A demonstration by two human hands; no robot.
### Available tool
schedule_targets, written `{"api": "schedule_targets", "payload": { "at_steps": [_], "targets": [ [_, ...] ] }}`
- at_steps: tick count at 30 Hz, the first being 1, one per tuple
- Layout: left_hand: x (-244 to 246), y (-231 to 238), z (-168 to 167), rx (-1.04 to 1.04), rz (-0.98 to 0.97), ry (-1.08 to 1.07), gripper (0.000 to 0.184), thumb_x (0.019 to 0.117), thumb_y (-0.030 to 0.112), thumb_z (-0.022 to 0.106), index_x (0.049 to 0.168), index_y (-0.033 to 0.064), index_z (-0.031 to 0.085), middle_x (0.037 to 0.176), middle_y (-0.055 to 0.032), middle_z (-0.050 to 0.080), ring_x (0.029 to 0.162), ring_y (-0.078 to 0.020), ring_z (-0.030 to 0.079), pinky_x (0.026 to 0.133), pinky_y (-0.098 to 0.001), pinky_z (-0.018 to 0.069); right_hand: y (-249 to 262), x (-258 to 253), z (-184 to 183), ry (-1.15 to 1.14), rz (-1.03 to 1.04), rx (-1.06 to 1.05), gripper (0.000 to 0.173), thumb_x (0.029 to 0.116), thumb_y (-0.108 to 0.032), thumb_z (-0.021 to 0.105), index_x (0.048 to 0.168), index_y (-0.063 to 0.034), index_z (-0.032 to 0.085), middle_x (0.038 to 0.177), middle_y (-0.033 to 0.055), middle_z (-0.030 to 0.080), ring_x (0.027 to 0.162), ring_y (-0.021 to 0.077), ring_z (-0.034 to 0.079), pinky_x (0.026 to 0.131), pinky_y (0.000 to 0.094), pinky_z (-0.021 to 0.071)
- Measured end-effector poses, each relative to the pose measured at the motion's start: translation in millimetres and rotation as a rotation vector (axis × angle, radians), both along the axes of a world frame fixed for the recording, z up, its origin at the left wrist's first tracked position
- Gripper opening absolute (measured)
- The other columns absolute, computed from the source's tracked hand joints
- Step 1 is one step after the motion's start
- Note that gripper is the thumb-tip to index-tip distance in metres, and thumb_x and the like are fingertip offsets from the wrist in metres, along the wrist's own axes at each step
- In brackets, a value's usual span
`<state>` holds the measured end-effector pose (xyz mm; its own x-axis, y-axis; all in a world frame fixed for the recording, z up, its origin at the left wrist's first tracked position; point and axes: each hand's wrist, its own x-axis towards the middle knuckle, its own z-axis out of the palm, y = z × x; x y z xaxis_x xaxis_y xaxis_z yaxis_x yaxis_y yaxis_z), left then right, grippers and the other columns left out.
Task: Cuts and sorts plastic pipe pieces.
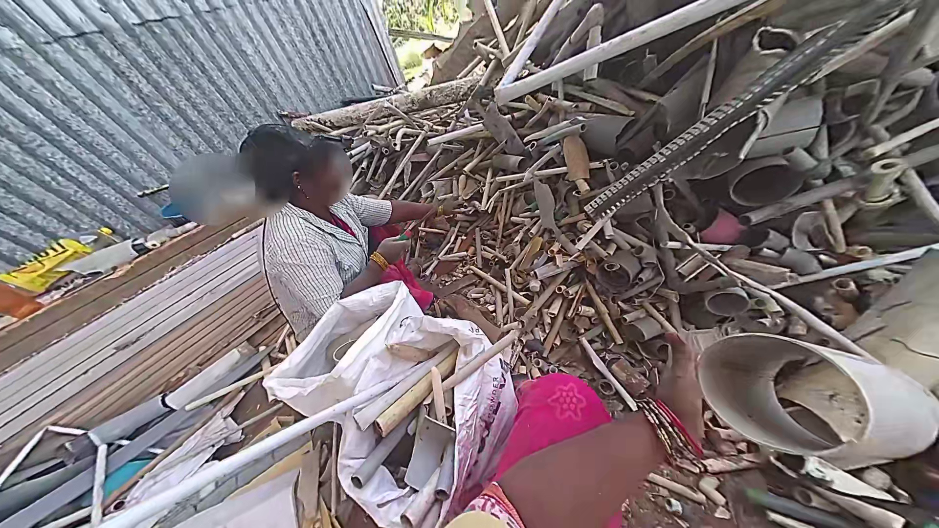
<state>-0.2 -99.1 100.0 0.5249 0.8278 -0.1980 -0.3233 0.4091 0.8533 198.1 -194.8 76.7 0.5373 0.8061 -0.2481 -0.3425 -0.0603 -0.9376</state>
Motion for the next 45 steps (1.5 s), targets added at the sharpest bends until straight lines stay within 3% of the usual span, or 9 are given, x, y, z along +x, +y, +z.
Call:
{"api": "schedule_targets", "payload": {
  "at_steps": [2,5,12,16,20,23,27,35,45],
  "targets": [
    [10.7,0.1,-8.6,-0.391,-0.225,-0.046,0.095,0.0973,0.074,-0.003,0.142,0.0090,0.048,0.122,-0.0207,0.063,0.104,-0.0309,0.065,0.083,-0.0500,0.0549,-4.9,-10.3,18.4,-0.074,-0.168,-0.092,0.009,0.1092,-0.010,0.040,0.105,-0.0152,0.046,0.068,-0.0130,0.050,0.049,-0.0044,0.046,0.048,0.0127,0.0414],
    [18.6,-18.6,-27.7,-0.422,-0.516,-0.195,0.112,0.0837,0.086,-0.013,0.134,0.0105,0.052,0.111,-0.0168,0.069,0.096,-0.0295,0.070,0.072,-0.0443,0.0592,-16.4,13.1,4.5,-0.118,-0.164,-0.068,0.008,0.1091,-0.009,0.042,0.113,-0.0129,0.048,0.076,-0.0106,0.055,0.055,-0.0057,0.052,0.052,0.0114,0.0466],
    [22.9,-58.1,-50.0,-0.446,-0.453,-0.409,0.056,0.0943,0.068,0.053,0.112,0.0172,0.070,0.100,-0.0067,0.076,0.096,-0.0194,0.074,0.083,-0.0405,0.0622,-40.3,29.9,-7.3,-0.374,0.000,-0.111,0.029,0.1046,-0.016,0.060,0.129,-0.0051,0.049,0.076,0.0016,0.057,0.053,0.0058,0.052,0.052,0.0215,0.0492],
    [21.8,-30.4,-52.5,-0.378,-0.227,-0.510,0.061,0.0943,0.067,0.052,0.123,0.0141,0.063,0.109,-0.0128,0.073,0.102,-0.0284,0.072,0.084,-0.0512,0.0602,-60.2,7.4,55.3,-0.826,-0.055,-0.427,0.056,0.1016,-0.016,0.061,0.147,0.0026,0.035,0.101,0.0263,0.064,0.082,0.0397,0.066,0.075,0.0585,0.0534],
    [3.0,8.1,-39.2,-0.443,0.119,-0.375,0.081,0.0919,0.083,0.023,0.131,0.0192,0.054,0.117,-0.0140,0.068,0.103,-0.0334,0.069,0.074,-0.0566,0.0589,-112.9,-37.0,103.3,-1.256,-0.332,-0.123,0.051,0.0883,-0.017,0.051,0.135,0.0009,0.044,0.086,0.0105,0.058,0.068,0.0198,0.057,0.058,0.0409,0.0474],
    [-3.8,23.8,-27.4,-0.352,0.251,-0.410,0.072,0.0968,0.076,0.026,0.133,0.0195,0.052,0.122,-0.0117,0.066,0.110,-0.0312,0.066,0.081,-0.0577,0.0574,-122.6,-68.0,105.6,-1.535,0.019,-0.126,0.038,0.0862,-0.011,0.052,0.119,0.0067,0.059,0.082,0.0164,0.066,0.061,0.0318,0.065,0.051,0.0465,0.0504],
    [-10.8,30.1,-29.1,-0.220,0.259,-0.481,0.058,0.1026,0.061,0.025,0.124,0.0157,0.054,0.109,-0.0082,0.069,0.102,-0.0261,0.069,0.080,-0.0534,0.0588,-72.9,-90.1,111.1,-1.259,0.841,-0.795,0.052,0.1015,-0.003,0.052,0.152,-0.0032,0.042,0.140,0.0301,0.050,0.105,0.0476,0.065,0.083,0.0578,0.0530],
    [0.4,8.7,-26.1,-0.172,0.203,-0.327,0.046,0.1116,0.042,0.015,0.128,0.0139,0.048,0.103,0.0008,0.067,0.096,-0.0110,0.068,0.082,-0.0336,0.0581,-18.0,-133.3,89.0,-1.092,0.808,-0.557,0.065,0.1064,-0.001,0.040,0.166,-0.0106,0.015,0.137,0.0338,0.050,0.109,0.0486,0.064,0.085,0.0558,0.0531],
    [-10.4,41.9,-35.1,-0.016,0.296,-0.249,0.067,0.1033,0.067,0.017,0.135,0.0165,0.048,0.119,-0.0052,0.066,0.110,-0.0203,0.066,0.086,-0.0482,0.0580,11.4,-121.4,78.4,-1.155,0.907,-0.530,0.052,0.1039,0.006,0.042,0.155,-0.0014,0.035,0.136,0.0368,0.051,0.109,0.0514,0.063,0.084,0.0584,0.0525]
  ]
}}
